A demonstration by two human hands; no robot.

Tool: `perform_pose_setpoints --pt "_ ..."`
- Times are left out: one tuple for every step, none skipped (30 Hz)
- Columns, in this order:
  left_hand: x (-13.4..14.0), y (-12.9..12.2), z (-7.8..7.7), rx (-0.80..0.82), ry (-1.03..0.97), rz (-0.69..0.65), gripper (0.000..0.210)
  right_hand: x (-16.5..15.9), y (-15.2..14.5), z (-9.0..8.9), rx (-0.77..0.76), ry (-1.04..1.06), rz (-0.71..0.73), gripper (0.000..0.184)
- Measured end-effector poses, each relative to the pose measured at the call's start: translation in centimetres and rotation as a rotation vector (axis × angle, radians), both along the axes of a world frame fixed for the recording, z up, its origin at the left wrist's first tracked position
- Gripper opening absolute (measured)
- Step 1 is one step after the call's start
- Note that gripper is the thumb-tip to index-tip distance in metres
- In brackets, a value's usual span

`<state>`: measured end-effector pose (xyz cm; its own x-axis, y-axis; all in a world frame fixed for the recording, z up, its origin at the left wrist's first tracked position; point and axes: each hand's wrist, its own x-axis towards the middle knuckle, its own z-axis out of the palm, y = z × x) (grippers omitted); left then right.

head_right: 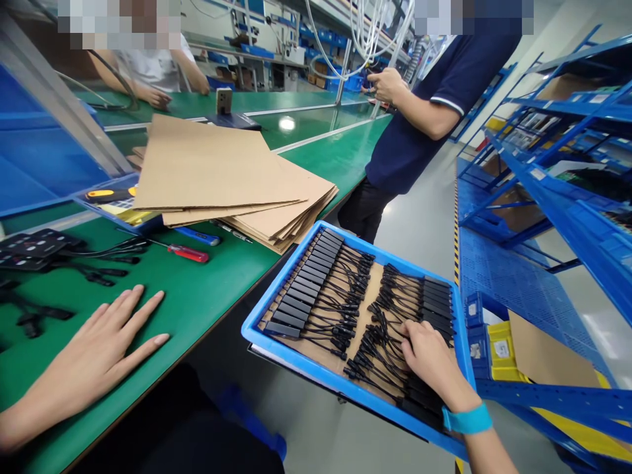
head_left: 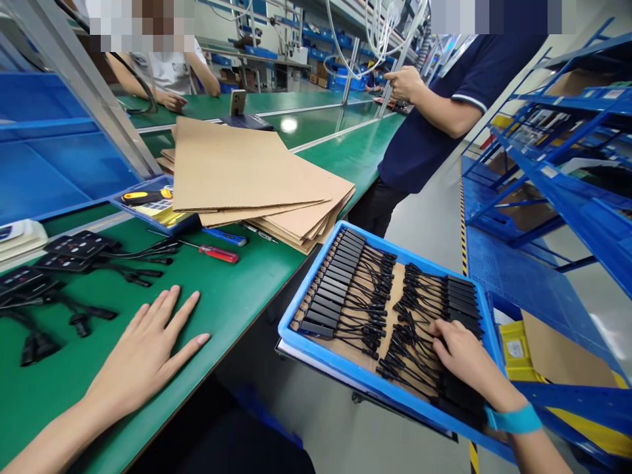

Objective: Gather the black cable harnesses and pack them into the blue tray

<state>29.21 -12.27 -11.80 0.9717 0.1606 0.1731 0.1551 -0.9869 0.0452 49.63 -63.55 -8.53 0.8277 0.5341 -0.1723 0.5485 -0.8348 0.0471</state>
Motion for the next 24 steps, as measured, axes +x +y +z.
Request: perform_pose_setpoints --pt "0.0 0.0 0.0 -0.002 0.002 -0.001 0.078 0.5 -0.1 -0.2 0.007 0.001 -0.028 0.027" --pt "0.0 0.0 0.0 -0.002 0.002 -0.003 0.077 0.9 -0.1 -0.5 0.002 -0.001 -0.057 0.032" --pt "0.0 0.0 0.0 0.001 0.002 -0.005 0.077 1.2 -0.1 -0.8 -0.018 -0.008 -0.082 0.037" --pt "0.0 0.0 0.0 0.005 0.002 -0.005 0.077 1.4 -0.1 -1.0 -0.046 -0.019 -0.103 0.039" --pt "0.0 0.0 0.0 0.013 0.001 -0.007 0.077 1.6 0.0 -1.2 -0.073 -0.029 -0.117 0.038" --pt "0.0 0.0 -0.1 0.021 -0.001 -0.009 0.076 1.7 0.0 -1.3 -0.093 -0.037 -0.118 0.037" --pt "0.0 0.1 -0.1 0.031 -0.006 -0.012 0.076 1.7 0.0 -1.4 -0.103 -0.046 -0.107 0.035" --pt "0.0 0.1 -0.1 0.042 -0.01 -0.016 0.075 1.8 -0.1 -1.4 -0.103 -0.056 -0.088 0.033" --pt "0.0 0.1 -0.1 0.052 -0.012 -0.021 0.074 1.9 -0.2 -1.4 -0.094 -0.07 -0.066 0.032" --pt "0.0 0.1 0.0 0.063 -0.013 -0.028 0.074 1.9 -0.4 -1.4 -0.079 -0.088 -0.044 0.031" --pt "-0.1 0.1 0.0 0.074 -0.012 -0.034 0.073 2.1 -0.6 -1.4 -0.06 -0.112 -0.024 0.031" --pt "-0.1 0.1 0.1 0.085 -0.01 -0.04 0.073 2.2 -0.8 -1.4 -0.039 -0.137 -0.01 0.031" --pt "-0.1 0.1 0.2 0.096 -0.008 -0.048 0.072 2.4 -1.1 -1.4 -0.017 -0.153 -0.001 0.03" --pt "0.0 0.0 0.3 0.105 -0.008 -0.054 0.071 2.7 -1.3 -1.4 0.003 -0.152 0.005 0.03" --pt "0.0 0.0 0.4 0.113 -0.012 -0.06 0.071 2.9 -1.6 -1.4 0.018 -0.136 0.006 0.029" --pt "0.0 -0.1 0.4 0.119 -0.015 -0.064 0.07 3.2 -1.8 -1.4 0.03 -0.104 0.004 0.029" --pt "0.0 -0.1 0.5 0.124 -0.019 -0.067 0.07 3.5 -1.9 -1.5 0.039 -0.065 -0.002 0.029" --pt "0.0 -0.1 0.5 0.127 -0.022 -0.069 0.069 3.8 -2.0 -1.5 0.039 -0.031 -0.009 0.028" --pt "0.0 -0.1 0.5 0.13 -0.025 -0.069 0.069 4.2 -2.1 -1.5 0.035 -0.008 -0.018 0.027" --pt "0.0 -0.1 0.5 0.131 -0.026 -0.069 0.069 4.6 -2.1 -1.5 0.03 0.0 -0.03 0.026" --pt "0.0 -0.1 0.6 0.13 -0.024 -0.069 0.069 5.0 -2.1 -1.6 0.022 -0.006 -0.048 0.026" --pt "0.0 -0.1 0.6 0.126 -0.02 -0.069 0.069 5.4 -2.0 -1.7 0.0 -0.027 -0.07 0.028" --pt "0.0 0.0 0.6 0.122 -0.017 -0.067 0.069 5.8 -1.9 -1.8 -0.033 -0.056 -0.094 0.033" --pt "0.0 0.0 0.6 0.115 -0.014 -0.063 0.069 6.1 -1.7 -1.9 -0.073 -0.083 -0.114 0.036"
